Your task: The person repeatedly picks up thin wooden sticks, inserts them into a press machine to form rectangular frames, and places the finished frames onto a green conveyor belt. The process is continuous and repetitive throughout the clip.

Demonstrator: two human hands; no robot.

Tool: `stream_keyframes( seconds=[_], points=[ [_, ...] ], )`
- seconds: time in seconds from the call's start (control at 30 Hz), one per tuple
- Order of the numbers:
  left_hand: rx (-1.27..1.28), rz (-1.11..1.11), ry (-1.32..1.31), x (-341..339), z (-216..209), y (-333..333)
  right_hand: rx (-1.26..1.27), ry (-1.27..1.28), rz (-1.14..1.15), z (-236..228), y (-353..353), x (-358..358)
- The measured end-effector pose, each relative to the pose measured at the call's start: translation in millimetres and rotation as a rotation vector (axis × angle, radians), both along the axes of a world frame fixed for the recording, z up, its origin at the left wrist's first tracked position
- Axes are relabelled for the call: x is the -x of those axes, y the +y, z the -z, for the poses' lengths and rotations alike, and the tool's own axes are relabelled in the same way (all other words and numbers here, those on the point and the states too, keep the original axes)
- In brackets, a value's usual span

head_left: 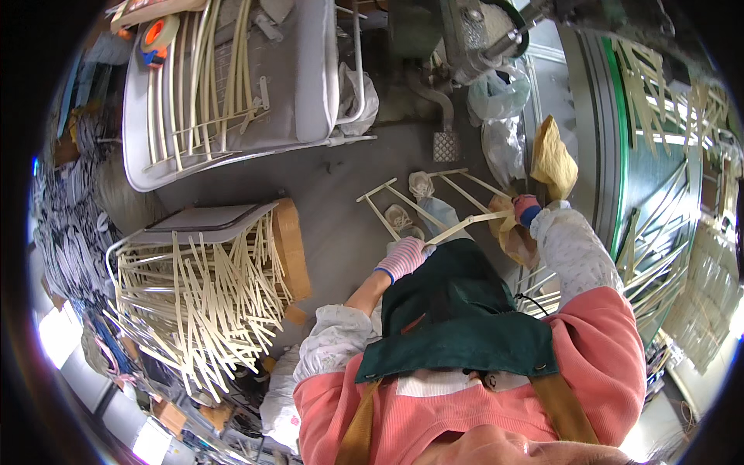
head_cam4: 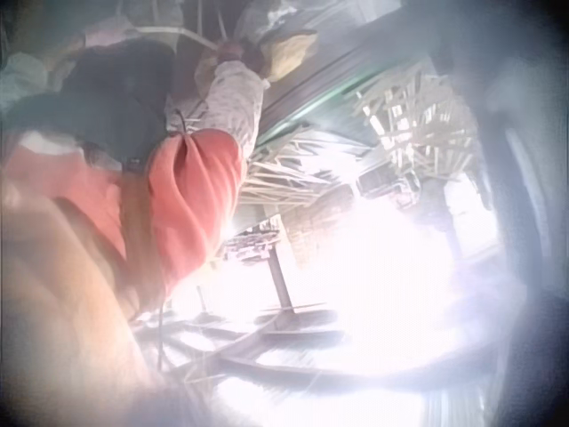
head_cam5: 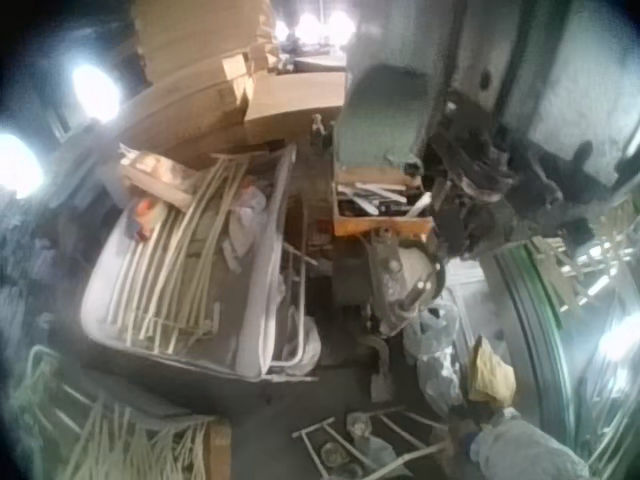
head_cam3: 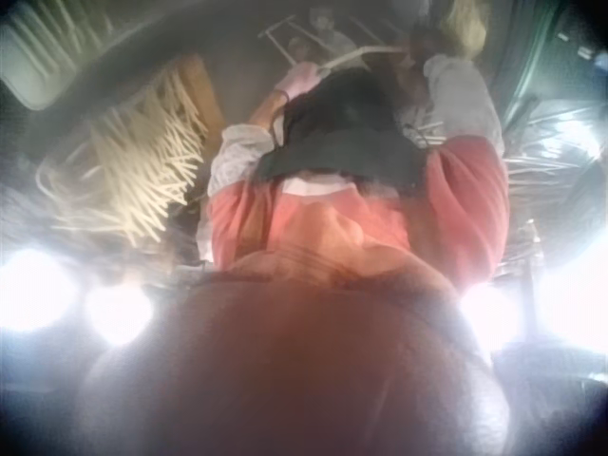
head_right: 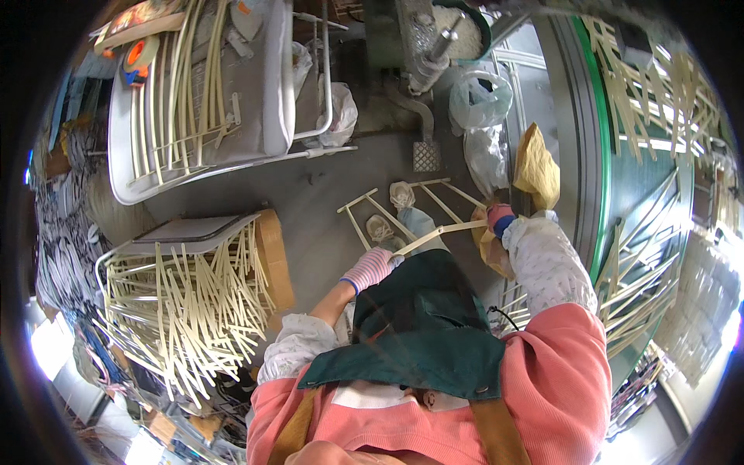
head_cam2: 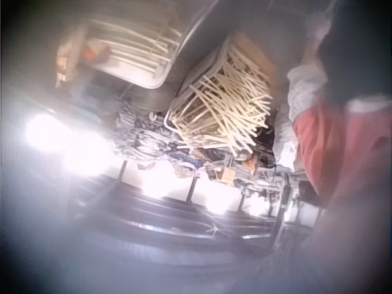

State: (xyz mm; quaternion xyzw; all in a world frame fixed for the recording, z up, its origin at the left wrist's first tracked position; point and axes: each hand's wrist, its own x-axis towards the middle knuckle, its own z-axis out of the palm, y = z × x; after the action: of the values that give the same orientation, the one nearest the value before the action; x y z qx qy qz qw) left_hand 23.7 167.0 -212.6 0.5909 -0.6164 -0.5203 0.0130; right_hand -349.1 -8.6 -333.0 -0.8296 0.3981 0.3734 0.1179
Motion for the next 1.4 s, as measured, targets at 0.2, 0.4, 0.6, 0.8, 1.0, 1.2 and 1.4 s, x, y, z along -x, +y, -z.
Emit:
stream_keyframes(
  seconds=[0.2, 0.4, 0.6, 0.8, 1.0, 1.2, 1.4],
  points=[
    [-0.020, -0.096, 0.034, 0, -2, -14, 0.037, -0.042, -0.080, 15, -25, 7],
    [-0.048, -0.151, 0.054, 5, -2, -18, -0.059, -0.088, 0.069, 33, -40, 28],
    [0.072, -0.198, 0.098, 22, 4, -24, -0.015, -0.205, -0.095, 5, -56, 33],
    [-0.005, -0.201, 0.056, 21, 1, -23, -0.053, -0.102, -0.207, 1, -58, 28],
    [-0.146, -0.164, 0.016, 23, -6, -25, -0.023, -0.283, -0.200, 13, -47, 54],
    [-0.032, -0.245, 0.080, 4, 1, -14, -0.005, -0.036, -0.269, 14, -40, 28],
    [-0.001, -0.114, 0.110, -27, 35, -1, -0.055, 0.098, -0.114, 16, -21, -7]
  ],
)
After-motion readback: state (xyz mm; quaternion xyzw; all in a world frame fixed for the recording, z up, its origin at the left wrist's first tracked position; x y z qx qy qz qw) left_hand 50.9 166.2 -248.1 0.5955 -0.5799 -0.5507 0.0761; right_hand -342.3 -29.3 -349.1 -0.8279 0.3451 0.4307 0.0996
